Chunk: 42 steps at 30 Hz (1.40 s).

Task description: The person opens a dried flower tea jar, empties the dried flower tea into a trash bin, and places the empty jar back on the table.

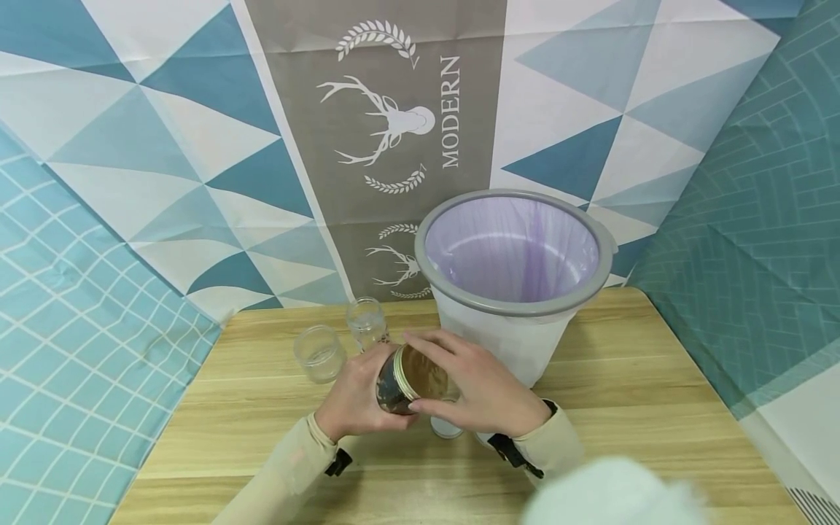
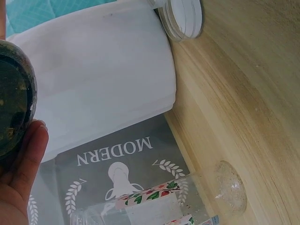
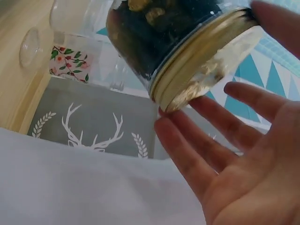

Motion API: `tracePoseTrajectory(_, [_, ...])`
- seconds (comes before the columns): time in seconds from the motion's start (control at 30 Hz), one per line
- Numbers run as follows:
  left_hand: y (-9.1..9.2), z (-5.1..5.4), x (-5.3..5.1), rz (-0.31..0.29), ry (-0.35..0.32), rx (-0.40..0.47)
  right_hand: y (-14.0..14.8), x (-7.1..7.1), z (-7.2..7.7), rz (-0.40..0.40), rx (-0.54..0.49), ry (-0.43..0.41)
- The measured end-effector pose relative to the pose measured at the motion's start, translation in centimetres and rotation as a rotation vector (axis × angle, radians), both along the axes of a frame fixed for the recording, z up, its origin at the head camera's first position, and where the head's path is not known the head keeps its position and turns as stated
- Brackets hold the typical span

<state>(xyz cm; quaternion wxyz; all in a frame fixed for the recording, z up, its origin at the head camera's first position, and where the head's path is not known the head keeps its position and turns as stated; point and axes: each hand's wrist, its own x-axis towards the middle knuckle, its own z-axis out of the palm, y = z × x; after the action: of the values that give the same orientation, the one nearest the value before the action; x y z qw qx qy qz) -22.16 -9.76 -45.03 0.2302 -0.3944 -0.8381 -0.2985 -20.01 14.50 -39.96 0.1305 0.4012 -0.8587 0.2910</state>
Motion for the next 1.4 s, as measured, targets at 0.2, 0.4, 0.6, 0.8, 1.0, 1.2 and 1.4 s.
tracePoseTrajectory(0.2, [0.1, 0.1, 0.0, 0.004, -0.017, 0.004, 0.3, 0.2, 0.0, -0.041, -0.021, 0.041])
tracePoseTrajectory(0.4, [0.2, 0.1, 0.1, 0.010, -0.024, -0.004, -0.1, 0.2, 0.2, -0.121, -0.017, 0.067])
tracePoseTrajectory(0.6, [0.3, 0.2, 0.2, 0.023, -0.017, -0.024, -0.6, 0.1, 0.0, -0.142, 0.022, 0.069])
tracePoseTrajectory(0.8, [0.3, 0.1, 0.3, 0.021, -0.035, -0.042, -0.6, 0.0, -0.2, -0.081, 0.032, 0.070])
tracePoseTrajectory(1.0, [0.3, 0.0, 0.2, 0.018, -0.016, -0.044, 0.2, 0.0, 0.0, 0.008, 0.042, 0.037])
tracePoseTrajectory(1.2, [0.4, 0.0, 0.1, 0.014, -0.008, -0.029, 0.2, -0.1, 0.2, -0.027, 0.002, 0.070])
tracePoseTrajectory(1.4, [0.5, 0.0, 0.2, 0.024, -0.026, -0.043, -0.1, 0.1, 0.2, -0.091, 0.012, 0.072])
